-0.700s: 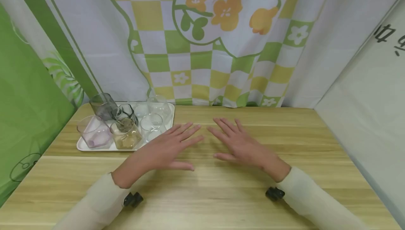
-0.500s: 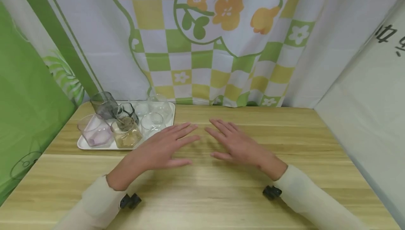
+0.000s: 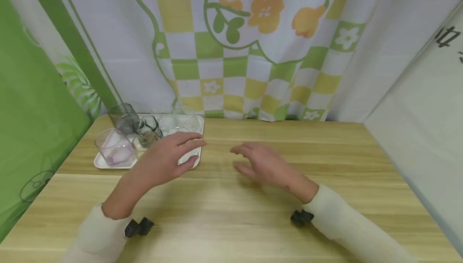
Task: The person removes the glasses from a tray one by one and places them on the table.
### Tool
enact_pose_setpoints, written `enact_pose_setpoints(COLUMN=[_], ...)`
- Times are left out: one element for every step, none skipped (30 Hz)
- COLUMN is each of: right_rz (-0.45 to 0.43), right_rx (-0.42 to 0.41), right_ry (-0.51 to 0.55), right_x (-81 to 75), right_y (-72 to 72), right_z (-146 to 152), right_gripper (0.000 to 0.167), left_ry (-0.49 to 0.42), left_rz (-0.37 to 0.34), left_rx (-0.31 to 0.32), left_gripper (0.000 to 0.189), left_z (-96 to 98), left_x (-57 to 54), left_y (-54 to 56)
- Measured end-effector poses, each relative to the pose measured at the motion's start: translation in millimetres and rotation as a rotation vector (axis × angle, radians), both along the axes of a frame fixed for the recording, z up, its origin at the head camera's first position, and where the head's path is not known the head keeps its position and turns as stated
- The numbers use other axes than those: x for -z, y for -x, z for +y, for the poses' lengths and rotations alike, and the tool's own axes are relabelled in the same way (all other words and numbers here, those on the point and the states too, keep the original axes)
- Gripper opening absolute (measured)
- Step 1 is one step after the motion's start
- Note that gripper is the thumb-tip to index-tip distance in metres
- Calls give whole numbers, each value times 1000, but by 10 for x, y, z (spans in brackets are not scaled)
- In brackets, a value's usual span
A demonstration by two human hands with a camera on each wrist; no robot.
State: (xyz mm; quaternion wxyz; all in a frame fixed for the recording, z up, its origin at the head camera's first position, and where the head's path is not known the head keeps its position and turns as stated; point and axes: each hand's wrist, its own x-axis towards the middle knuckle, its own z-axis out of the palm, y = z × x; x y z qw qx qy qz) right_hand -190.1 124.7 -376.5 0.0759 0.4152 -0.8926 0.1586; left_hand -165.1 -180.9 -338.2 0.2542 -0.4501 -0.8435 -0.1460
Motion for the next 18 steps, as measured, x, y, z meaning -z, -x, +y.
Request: enact_pose_setpoints(right_rz=[-31, -62, -93, -125, -152, -180, -207, -230, -249, -270, -290, -309, -328, -349, -370, -394, -417, -438], right_rx=[14, 28, 41, 56, 65, 71, 75, 78, 76, 74, 71, 66, 66, 68, 68, 72, 73, 77], right_ry=[10, 18, 28, 41, 56, 74, 93, 110, 130, 150, 171, 192, 209, 227, 244, 260, 276, 290], right_x=[-12, -20, -25, -28, -27, -20, -15, -9, 0, 10, 21, 38, 47, 58, 68, 75, 81, 89], right_y=[0, 3, 6, 8, 14, 22, 30, 36, 45, 50, 57, 66, 70, 73, 78, 80, 86, 93], right_z=[-30, -59, -87, -109, -131, -152, -174, -195, -212, -232, -253, -273, -295, -316, -337, -360, -381, -400], right_gripper=[39, 37, 36, 36, 35, 35, 35, 35, 35, 35, 36, 36, 36, 36, 37, 37, 38, 38], left_ry=[-17, -29, -41, -53, -65, -77, -90, -103, -117, -129, -142, -154, -167, -178, -188, -198, -209, -218], left_rz=[13, 22, 30, 40, 49, 55, 61, 65, 66, 68, 69, 65, 62, 57, 52, 48, 37, 24], left_rx=[-10, -21, -37, -51, -68, -81, -96, -112, -126, -143, -162, -182, -205, -230, -256, -286, -311, -332], left_gripper=[38, 38, 38, 38, 37, 37, 36, 35, 35, 34, 33, 33, 33, 33, 34, 35, 37, 38], left_z=[-53, -111, -170, -225, -280, -335, -387, -437, -486, -534, -581, -626, -670, -714, -756, -798, -840, -881], left_x=[-20, -33, -43, -46, -50, -52, -53, -53, -52, -49, -45, -40, -32, -24, -18, -11, -4, -1], left_y=[-1, -1, -2, 2, 5, 9, 14, 21, 29, 39, 48, 58, 69, 80, 88, 92, 96, 99])
